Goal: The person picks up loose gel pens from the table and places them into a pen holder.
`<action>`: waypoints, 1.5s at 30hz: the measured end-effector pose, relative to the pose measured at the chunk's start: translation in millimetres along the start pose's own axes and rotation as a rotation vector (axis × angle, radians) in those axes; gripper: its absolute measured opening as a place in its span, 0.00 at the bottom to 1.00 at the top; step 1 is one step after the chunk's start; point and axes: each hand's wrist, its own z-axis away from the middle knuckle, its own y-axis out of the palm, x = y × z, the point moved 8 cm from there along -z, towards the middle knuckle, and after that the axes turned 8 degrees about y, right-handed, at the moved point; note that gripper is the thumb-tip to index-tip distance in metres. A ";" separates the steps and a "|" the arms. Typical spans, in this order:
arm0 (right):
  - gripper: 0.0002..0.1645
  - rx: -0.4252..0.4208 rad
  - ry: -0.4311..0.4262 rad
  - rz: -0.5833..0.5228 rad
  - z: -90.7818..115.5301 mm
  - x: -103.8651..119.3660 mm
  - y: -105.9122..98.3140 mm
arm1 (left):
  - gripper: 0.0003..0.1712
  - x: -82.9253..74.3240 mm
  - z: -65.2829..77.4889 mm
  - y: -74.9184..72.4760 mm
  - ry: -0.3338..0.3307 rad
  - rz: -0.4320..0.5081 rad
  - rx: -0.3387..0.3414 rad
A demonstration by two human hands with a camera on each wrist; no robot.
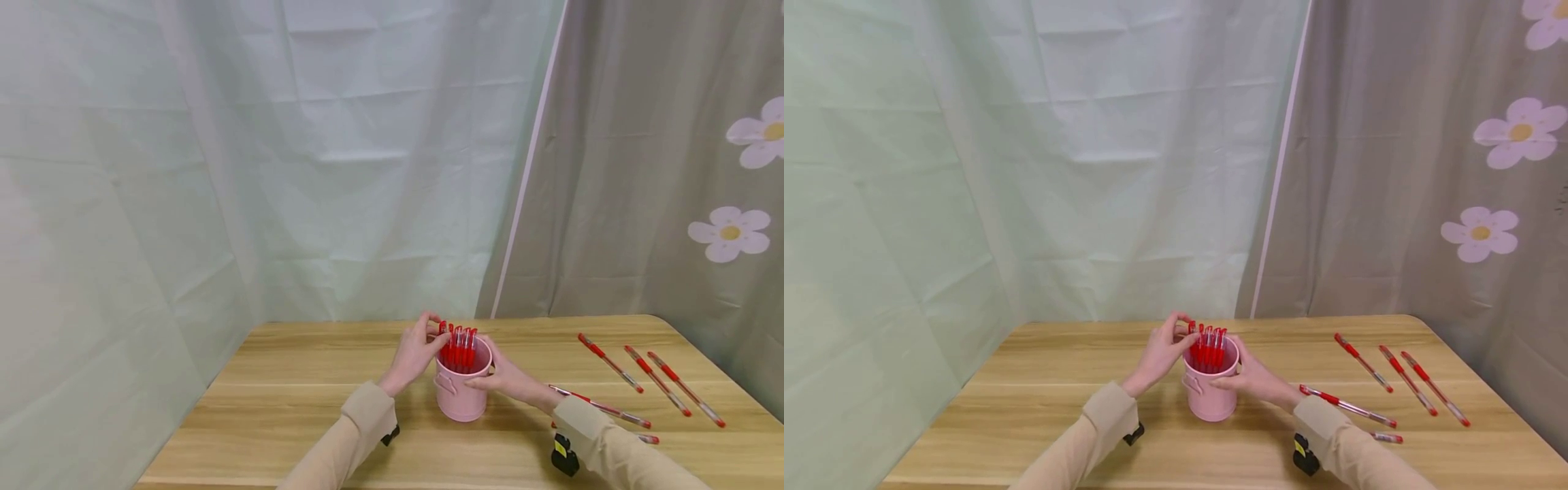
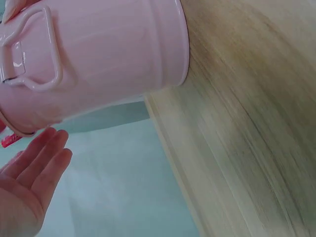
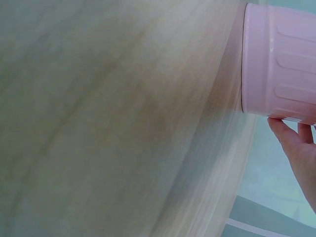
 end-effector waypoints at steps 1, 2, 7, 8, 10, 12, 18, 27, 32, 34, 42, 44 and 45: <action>0.43 -0.001 -0.003 -0.001 0.0 0.0 -0.1 | 0.17 0.0 0.3 0.3 0.006 0.004 0.013; 0.42 -0.001 -0.005 -0.003 0.0 -0.2 -0.2 | 0.18 0.3 0.9 0.7 0.010 0.011 0.028; 0.42 0.000 -0.011 -0.020 0.2 -1.4 -0.5 | 0.28 6.1 7.5 5.6 -0.014 0.085 0.114; 0.42 0.000 -0.011 -0.021 0.3 -1.6 -0.7 | 0.29 7.6 9.2 6.5 -0.019 0.102 0.127; 0.42 0.001 -0.012 -0.024 0.4 -2.3 -1.0 | 0.31 9.9 12.7 8.3 -0.028 0.143 0.153; 0.42 -0.001 -0.009 -0.022 0.6 -3.0 -1.5 | 0.33 11.4 15.7 9.7 -0.030 0.183 0.176; 0.43 0.001 -0.003 -0.017 0.4 -3.1 -1.5 | 0.42 16.7 24.1 15.8 -0.078 0.250 0.256; 0.42 0.015 -0.017 -0.017 -0.6 -4.2 -0.5 | 0.53 19.4 30.1 27.3 -0.106 0.295 0.347; 0.42 0.018 -0.022 -0.031 -0.9 -3.4 -0.3 | 0.49 17.9 28.6 31.0 -0.102 0.330 0.351; 0.42 0.021 -0.021 -0.034 -0.9 -3.0 -0.3 | 0.47 18.5 28.9 32.0 -0.114 0.332 0.350; 0.44 0.043 -0.004 -0.045 -0.9 -3.2 -0.9 | 0.42 17.4 29.1 35.3 -0.109 0.386 0.358; 0.44 0.054 0.007 -0.048 -0.6 -3.4 -1.0 | 0.42 17.3 29.1 35.4 -0.101 0.388 0.360; 0.45 0.058 0.019 -0.047 -0.1 -3.9 -1.2 | 0.41 17.1 29.5 35.4 -0.099 0.391 0.361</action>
